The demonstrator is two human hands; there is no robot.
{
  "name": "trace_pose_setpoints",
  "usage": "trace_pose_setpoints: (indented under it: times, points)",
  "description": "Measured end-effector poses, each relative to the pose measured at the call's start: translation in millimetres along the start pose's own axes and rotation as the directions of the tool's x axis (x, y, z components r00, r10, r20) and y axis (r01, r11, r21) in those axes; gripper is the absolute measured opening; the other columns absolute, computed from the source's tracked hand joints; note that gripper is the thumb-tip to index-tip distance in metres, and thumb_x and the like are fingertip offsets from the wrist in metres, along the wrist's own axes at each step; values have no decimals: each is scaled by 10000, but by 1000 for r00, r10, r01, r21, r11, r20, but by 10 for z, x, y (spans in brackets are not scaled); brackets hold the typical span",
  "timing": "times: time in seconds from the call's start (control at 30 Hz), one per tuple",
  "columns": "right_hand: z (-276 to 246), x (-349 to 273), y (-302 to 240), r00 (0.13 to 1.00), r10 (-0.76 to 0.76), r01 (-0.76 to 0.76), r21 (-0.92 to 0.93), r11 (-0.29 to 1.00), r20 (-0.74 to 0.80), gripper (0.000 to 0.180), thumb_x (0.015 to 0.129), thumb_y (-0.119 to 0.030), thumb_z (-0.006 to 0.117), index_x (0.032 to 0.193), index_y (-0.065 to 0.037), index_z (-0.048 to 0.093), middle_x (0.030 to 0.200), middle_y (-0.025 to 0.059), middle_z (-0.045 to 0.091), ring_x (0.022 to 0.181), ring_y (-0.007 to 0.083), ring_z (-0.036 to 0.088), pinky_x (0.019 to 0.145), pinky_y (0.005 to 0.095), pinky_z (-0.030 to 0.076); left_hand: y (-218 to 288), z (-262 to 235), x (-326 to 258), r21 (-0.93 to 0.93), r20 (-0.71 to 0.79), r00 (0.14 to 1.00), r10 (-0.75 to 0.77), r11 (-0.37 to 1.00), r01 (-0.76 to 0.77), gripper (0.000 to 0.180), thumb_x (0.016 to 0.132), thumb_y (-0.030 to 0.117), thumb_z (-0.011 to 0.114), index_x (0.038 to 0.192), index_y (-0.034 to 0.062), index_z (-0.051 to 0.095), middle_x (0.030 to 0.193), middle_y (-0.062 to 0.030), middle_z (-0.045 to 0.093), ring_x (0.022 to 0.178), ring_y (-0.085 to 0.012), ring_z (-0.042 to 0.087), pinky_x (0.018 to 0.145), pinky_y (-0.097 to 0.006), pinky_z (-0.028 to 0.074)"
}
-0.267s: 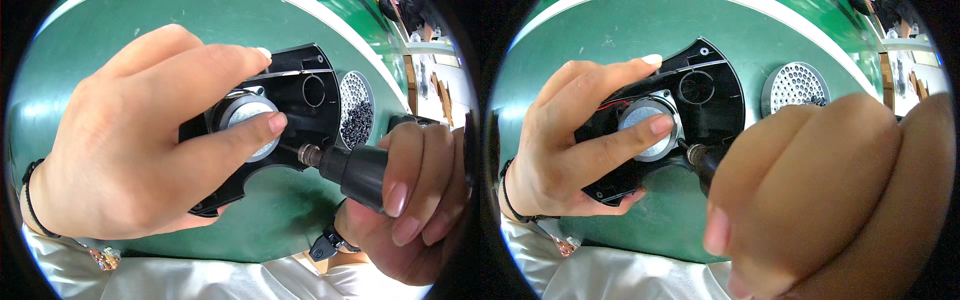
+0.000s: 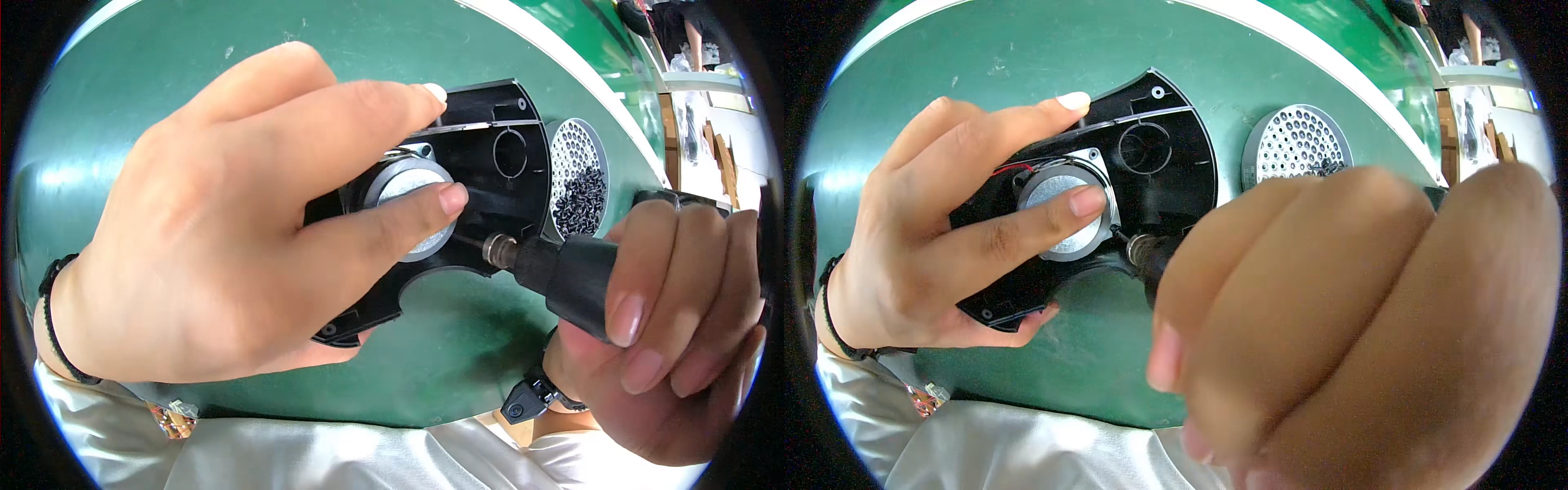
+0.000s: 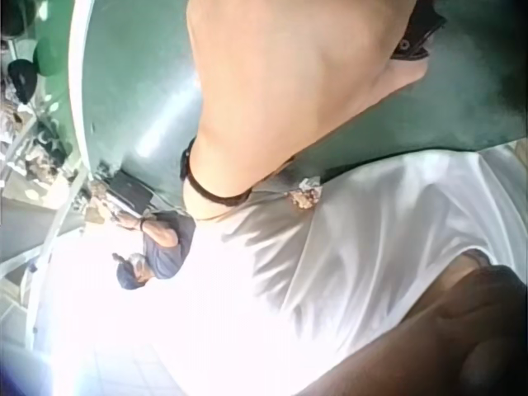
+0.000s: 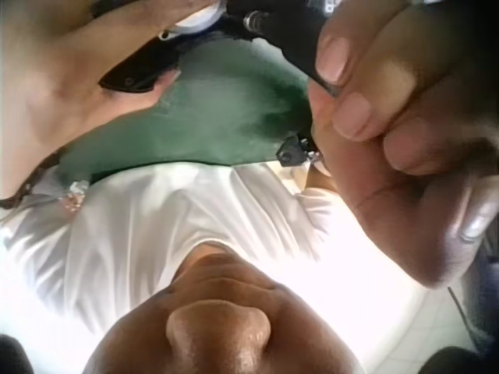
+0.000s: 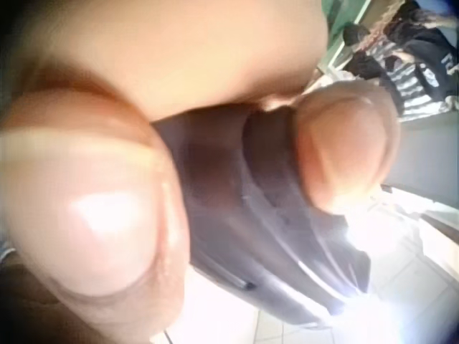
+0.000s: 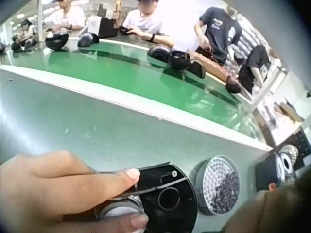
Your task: Assembling internal components and screwing a black plastic housing using an electric screwdriver on a production line.
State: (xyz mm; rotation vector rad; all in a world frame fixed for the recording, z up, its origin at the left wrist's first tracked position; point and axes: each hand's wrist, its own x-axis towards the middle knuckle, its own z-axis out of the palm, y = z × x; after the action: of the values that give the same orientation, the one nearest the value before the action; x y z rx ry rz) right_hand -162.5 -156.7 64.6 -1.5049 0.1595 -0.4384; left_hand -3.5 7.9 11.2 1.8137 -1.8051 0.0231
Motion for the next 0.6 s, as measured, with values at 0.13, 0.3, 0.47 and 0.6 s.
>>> trace_pose_setpoints:
  times: [0.13,0.3,0.47,0.6]
  points:
    - [-118,-16,-223,987,111,-96,-131,987,119,320,1028,-203,473,735,-112,384,732,68,499,763,154,469,771,257,474,24,-50,1,15,25,1000,-1,1000,1,699,466,165,797,1158,95,733,1316,-272,595,750,-281,575,642,-361,478]
    - [-74,-45,-110,992,18,-17,-9,1000,124,319,1035,-211,462,744,-107,385,741,77,497,770,162,469,799,264,476,60,-71,3,32,43,999,-1,1000,0,702,471,176,795,1166,95,730,1319,-276,593,758,-289,586,654,-374,469]
    - [-1,31,10,981,-60,65,-17,998,186,296,1042,-212,472,771,-115,403,742,62,494,769,160,465,769,250,437,-3,-28,-25,15,29,999,20,1000,-21,688,482,187,796,1159,88,731,1313,-284,596,762,-295,592,661,-379,462]
    - [14,67,-100,984,49,-26,-136,990,168,263,1028,-227,508,800,-123,428,762,48,520,752,153,458,742,253,410,-74,-75,-10,-10,38,998,46,999,-46,672,496,192,793,1156,81,730,1306,-291,599,765,-309,594,667,-379,464]
